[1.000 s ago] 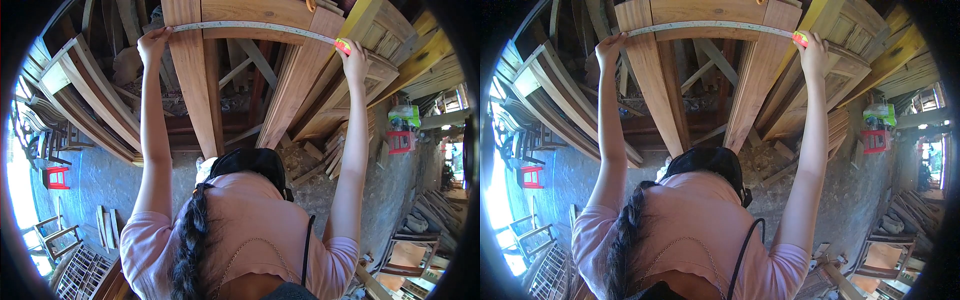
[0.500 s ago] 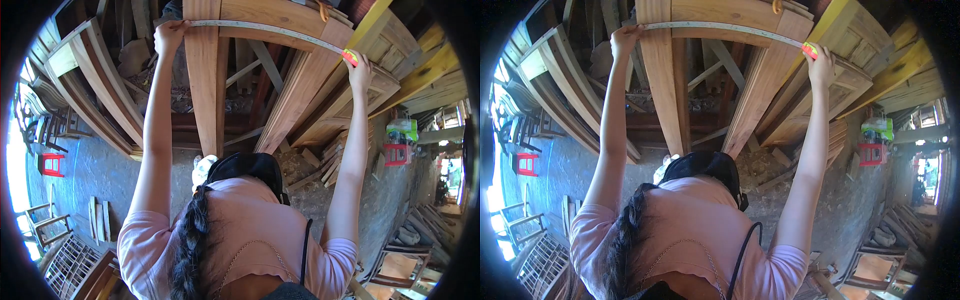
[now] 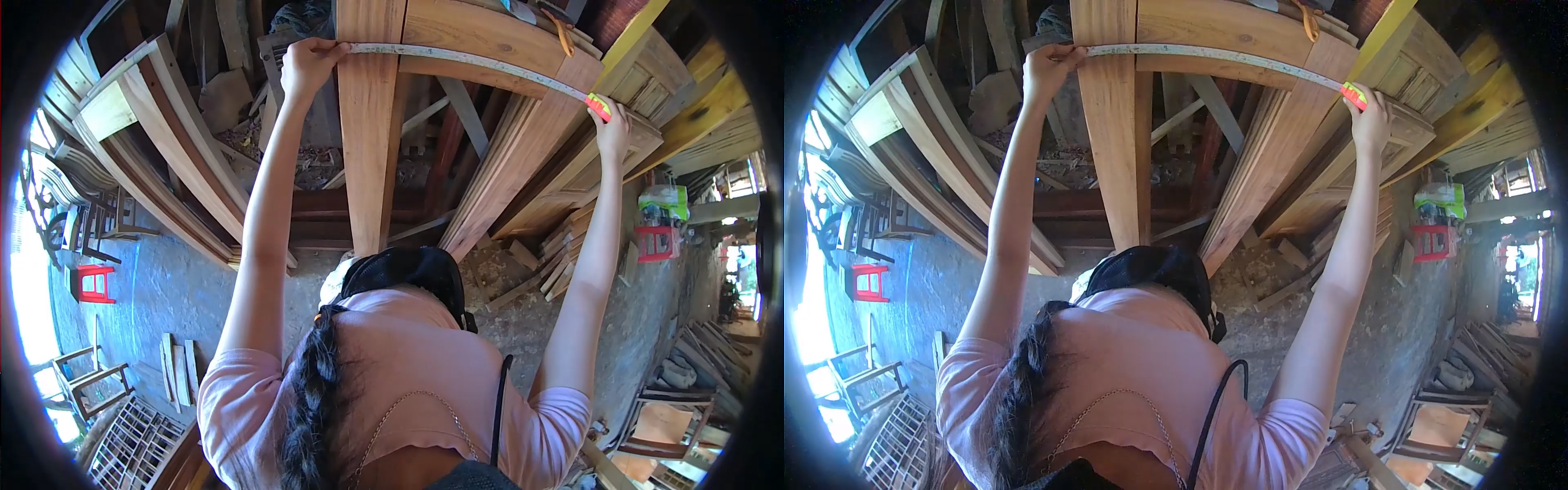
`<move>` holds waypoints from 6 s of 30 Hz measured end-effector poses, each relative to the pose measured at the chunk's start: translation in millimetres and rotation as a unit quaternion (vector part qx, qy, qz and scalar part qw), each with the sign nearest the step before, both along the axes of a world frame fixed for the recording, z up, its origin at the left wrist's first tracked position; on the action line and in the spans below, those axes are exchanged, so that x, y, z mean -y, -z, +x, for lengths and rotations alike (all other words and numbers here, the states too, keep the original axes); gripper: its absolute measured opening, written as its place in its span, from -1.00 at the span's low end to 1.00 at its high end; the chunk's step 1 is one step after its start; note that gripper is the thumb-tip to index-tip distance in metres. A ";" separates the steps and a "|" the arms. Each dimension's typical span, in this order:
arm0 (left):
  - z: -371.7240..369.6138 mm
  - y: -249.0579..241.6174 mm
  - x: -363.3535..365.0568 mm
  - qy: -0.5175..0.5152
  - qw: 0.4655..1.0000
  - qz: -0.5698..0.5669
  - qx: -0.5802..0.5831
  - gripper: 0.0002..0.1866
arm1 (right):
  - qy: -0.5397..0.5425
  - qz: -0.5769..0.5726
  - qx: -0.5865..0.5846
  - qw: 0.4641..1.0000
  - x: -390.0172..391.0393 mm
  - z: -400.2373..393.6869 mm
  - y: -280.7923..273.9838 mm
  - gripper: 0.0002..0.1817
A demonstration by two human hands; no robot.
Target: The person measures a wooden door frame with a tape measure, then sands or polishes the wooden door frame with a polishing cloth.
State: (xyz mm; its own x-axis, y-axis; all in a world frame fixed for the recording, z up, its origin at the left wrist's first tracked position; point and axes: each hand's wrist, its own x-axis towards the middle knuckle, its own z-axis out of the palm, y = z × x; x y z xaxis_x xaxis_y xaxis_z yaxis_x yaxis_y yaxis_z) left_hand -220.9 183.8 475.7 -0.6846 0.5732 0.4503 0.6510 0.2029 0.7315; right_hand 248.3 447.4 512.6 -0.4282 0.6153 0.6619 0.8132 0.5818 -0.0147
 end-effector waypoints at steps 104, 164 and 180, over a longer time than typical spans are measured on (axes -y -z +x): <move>22.6 -139.0 -87.4 0.425 0.872 0.061 -0.236 -0.84 | 0.049 -0.091 -0.407 0.908 277.0 -253.5 54.4 -0.64; 10.5 -130.7 -99.9 0.480 0.869 0.003 -0.119 -0.83 | 0.116 -0.219 -0.361 0.899 239.7 -298.4 71.1 -0.53; 2.2 -116.9 -110.5 0.465 0.877 -0.021 -0.123 -0.69 | 0.114 -0.230 -0.350 0.901 241.4 -294.9 62.8 -0.52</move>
State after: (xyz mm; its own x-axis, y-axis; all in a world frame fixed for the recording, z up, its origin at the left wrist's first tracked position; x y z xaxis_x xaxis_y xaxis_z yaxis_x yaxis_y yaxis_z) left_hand -218.7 294.3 592.6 0.2017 0.8512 0.4845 0.6860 -0.4759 0.5504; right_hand -46.6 206.0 449.7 0.1678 0.9122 0.3738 0.6086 0.2024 -0.7672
